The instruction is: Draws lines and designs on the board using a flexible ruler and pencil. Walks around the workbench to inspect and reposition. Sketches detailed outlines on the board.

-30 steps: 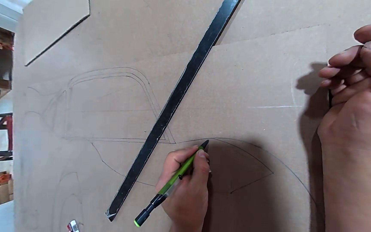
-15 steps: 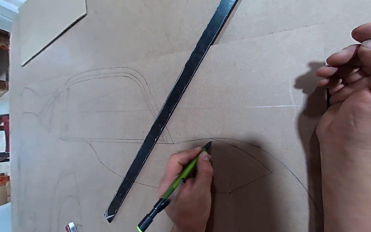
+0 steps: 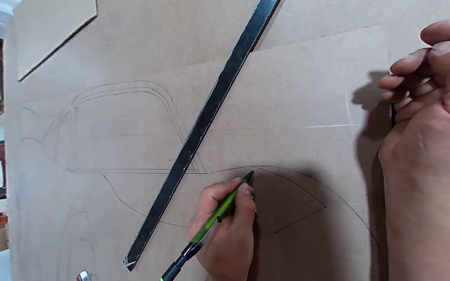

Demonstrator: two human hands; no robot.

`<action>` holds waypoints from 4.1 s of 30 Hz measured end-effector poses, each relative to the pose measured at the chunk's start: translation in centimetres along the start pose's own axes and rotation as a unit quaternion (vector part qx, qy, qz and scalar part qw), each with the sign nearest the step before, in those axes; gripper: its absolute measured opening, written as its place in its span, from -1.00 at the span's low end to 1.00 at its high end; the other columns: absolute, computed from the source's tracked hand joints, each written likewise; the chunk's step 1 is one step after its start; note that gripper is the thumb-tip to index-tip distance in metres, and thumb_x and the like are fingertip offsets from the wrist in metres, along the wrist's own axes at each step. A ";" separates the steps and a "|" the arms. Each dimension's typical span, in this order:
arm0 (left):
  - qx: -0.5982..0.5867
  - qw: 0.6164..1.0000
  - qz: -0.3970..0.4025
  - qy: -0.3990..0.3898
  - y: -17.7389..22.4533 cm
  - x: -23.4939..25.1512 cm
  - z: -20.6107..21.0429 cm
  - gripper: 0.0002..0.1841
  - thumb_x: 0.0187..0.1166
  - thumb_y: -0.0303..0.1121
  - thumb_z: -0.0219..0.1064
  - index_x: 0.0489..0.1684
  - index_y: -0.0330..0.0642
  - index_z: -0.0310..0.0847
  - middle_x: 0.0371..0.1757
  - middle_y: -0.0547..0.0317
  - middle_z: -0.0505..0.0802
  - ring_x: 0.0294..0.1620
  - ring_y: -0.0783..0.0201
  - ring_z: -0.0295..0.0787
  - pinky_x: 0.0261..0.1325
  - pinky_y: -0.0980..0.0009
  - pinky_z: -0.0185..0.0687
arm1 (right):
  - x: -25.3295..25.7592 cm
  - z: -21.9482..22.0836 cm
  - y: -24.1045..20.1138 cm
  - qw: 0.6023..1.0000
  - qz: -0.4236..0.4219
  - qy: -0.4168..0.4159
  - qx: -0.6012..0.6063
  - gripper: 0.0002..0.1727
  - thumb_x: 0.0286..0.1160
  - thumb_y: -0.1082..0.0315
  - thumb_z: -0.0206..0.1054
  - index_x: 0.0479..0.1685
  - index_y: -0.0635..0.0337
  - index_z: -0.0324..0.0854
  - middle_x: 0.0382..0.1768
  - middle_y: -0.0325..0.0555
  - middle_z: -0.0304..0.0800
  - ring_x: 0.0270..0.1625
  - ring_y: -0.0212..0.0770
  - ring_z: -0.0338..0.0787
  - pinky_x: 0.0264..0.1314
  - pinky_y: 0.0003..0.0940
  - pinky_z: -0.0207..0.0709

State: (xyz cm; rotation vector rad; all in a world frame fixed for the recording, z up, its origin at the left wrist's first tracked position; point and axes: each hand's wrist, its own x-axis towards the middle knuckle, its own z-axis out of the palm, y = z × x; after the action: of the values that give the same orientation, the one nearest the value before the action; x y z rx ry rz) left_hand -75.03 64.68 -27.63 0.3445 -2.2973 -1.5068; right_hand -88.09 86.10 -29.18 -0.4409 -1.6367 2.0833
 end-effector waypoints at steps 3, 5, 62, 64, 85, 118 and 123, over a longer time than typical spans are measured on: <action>-0.001 0.999 0.008 -0.039 0.3 -0.8 0.3 -0.92 0.46 -0.49 0.47 -0.21 -0.24 0.73 -0.44 0.16 0.88 -0.55 0.33 0.83 -0.57 0.48 0.80 | 0.0 0.1 0.0 1.000 0.001 -0.001 0.000 -0.80 0.76 0.41 0.12 0.07 0.23 0.65 -0.38 -0.23 0.86 -0.38 -0.28 0.86 -0.29 -0.42 0.80; -0.002 0.999 0.008 -0.047 0.3 -1.1 0.6 -0.92 0.43 -0.49 0.48 -0.23 -0.24 0.74 -0.43 0.16 0.88 -0.55 0.34 0.83 -0.58 0.48 0.81 | 0.0 0.1 -0.1 1.000 0.002 0.000 0.000 -0.80 0.76 0.42 0.13 0.07 0.24 0.65 -0.38 -0.23 0.86 -0.38 -0.28 0.86 -0.30 -0.42 0.80; 0.005 0.998 0.023 -0.061 0.4 -1.6 0.7 -0.93 0.46 -0.47 0.49 -0.21 -0.21 0.75 -0.36 0.19 0.90 -0.48 0.36 0.86 -0.51 0.51 0.84 | 0.0 0.3 -0.4 1.000 -0.002 0.001 -0.014 -0.78 0.76 0.44 0.07 0.04 0.25 0.66 -0.39 -0.23 0.86 -0.40 -0.30 0.85 -0.33 -0.46 0.78; 0.005 0.999 0.019 -0.050 0.5 -1.5 0.8 -0.93 0.45 -0.49 0.48 -0.22 -0.23 0.74 -0.39 0.17 0.90 -0.50 0.35 0.85 -0.53 0.51 0.83 | 0.0 0.3 -0.4 1.000 -0.001 0.002 -0.013 -0.78 0.76 0.43 0.08 0.04 0.25 0.65 -0.40 -0.23 0.86 -0.40 -0.29 0.86 -0.33 -0.45 0.78; 0.009 0.997 0.027 -0.074 0.3 -1.5 0.7 -0.93 0.47 -0.45 0.48 -0.21 -0.19 0.73 -0.37 0.19 0.89 -0.50 0.34 0.85 -0.51 0.49 0.84 | 0.0 0.3 -0.6 1.000 -0.004 0.003 -0.003 -0.81 0.73 0.45 0.08 -0.02 0.25 0.63 -0.41 -0.21 0.86 -0.38 -0.26 0.87 -0.32 -0.40 0.81; -0.044 0.999 -0.019 -0.007 -0.6 1.7 -1.0 -0.92 0.64 -0.38 0.31 -0.14 -0.15 0.70 -0.44 0.14 0.82 -0.62 0.32 0.73 -0.60 0.47 0.74 | 0.2 0.0 0.2 1.000 -0.001 -0.017 0.012 -0.81 0.74 0.43 0.14 0.02 0.23 0.67 -0.37 -0.24 0.87 -0.36 -0.29 0.87 -0.28 -0.43 0.81; -0.045 0.997 -0.023 0.051 -0.4 0.6 0.2 -0.96 0.50 -0.49 0.42 -0.21 -0.21 0.70 -0.46 0.12 0.83 -0.62 0.34 0.75 -0.62 0.50 0.72 | 0.4 -0.5 0.8 1.000 -0.008 -0.020 0.010 -0.83 0.73 0.42 0.16 0.00 0.23 0.67 -0.34 -0.23 0.87 -0.36 -0.28 0.87 -0.31 -0.43 0.80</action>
State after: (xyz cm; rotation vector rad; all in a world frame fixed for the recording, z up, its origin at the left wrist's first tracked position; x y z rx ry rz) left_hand -75.66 64.41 -27.90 0.4419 -2.1495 -1.5713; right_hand -88.32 86.54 -30.02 -0.3813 -1.6361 2.1077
